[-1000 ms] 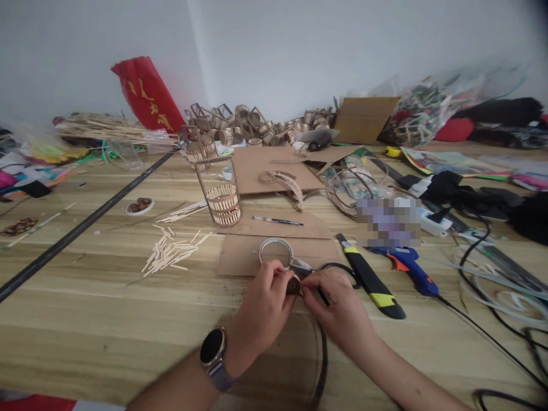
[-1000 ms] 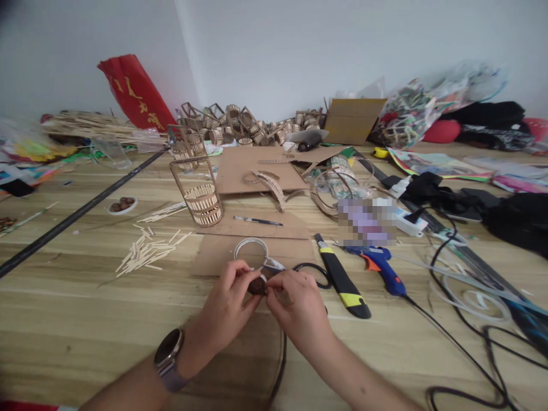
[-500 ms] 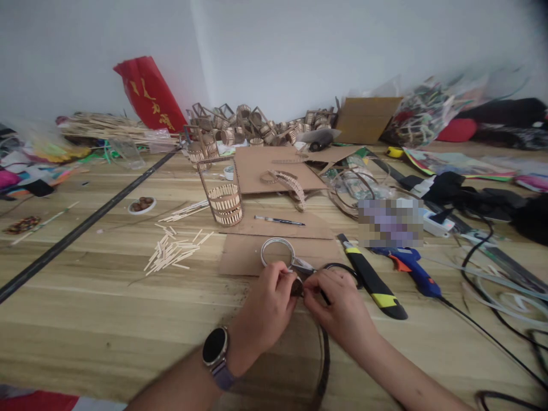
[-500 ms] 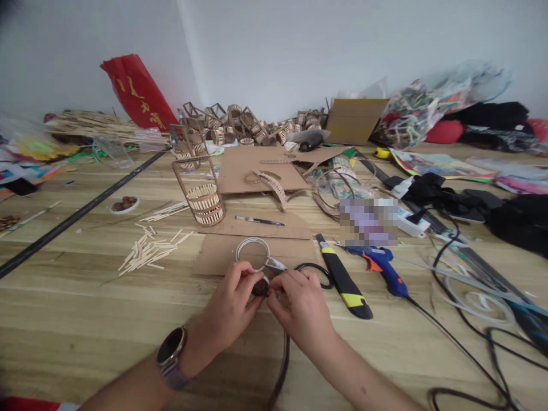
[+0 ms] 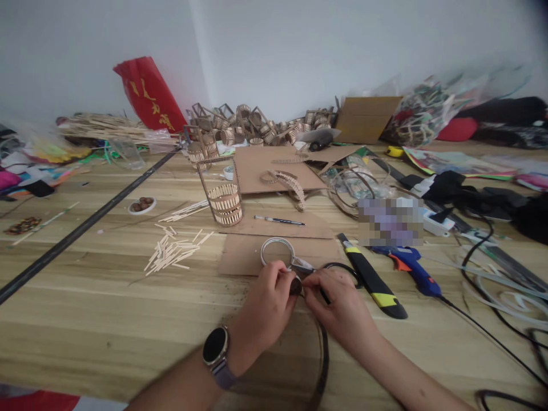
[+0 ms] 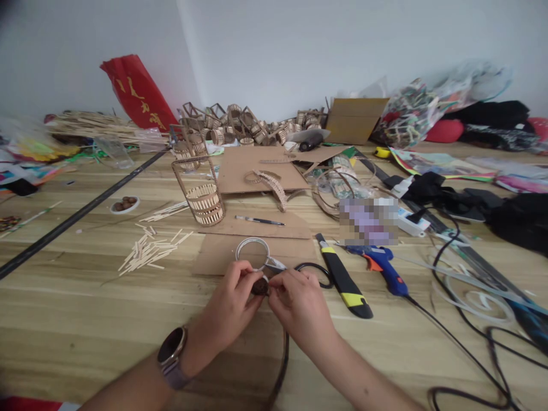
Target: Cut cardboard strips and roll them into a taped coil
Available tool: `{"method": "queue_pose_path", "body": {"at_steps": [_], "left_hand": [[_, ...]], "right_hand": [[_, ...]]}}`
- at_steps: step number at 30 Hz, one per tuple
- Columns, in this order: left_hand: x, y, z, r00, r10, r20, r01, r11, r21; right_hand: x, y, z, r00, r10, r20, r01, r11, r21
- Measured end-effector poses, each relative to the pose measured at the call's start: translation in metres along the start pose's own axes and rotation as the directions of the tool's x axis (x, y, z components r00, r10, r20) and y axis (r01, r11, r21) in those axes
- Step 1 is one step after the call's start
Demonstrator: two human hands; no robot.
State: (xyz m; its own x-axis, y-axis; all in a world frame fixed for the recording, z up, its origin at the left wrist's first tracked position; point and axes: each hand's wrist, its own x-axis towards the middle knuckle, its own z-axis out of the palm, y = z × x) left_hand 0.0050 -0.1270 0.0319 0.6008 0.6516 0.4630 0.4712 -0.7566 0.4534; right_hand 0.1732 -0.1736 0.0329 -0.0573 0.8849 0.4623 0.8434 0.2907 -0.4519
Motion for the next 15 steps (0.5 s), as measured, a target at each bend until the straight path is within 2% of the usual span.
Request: {"method": "queue_pose_path", "body": {"at_steps": [7, 15], "left_hand": [[-0.0018, 0.0002, 0.0037, 1.0, 0.006, -0.012, -0.006, 1.0, 0.017], [-0.0016, -0.0016, 0.0055, 1.0, 0.016, -0.006, -0.016, 1.0, -0.015]], "right_hand": [[0.0004, 0.0004, -0.0002, 0.999, 0.021, 0.031, -0.021, 0.999, -0.025], [0.0026, 0.0006, -0.003, 0.999, -0.026, 0.037, 0.029, 0.996, -0.081]]}}
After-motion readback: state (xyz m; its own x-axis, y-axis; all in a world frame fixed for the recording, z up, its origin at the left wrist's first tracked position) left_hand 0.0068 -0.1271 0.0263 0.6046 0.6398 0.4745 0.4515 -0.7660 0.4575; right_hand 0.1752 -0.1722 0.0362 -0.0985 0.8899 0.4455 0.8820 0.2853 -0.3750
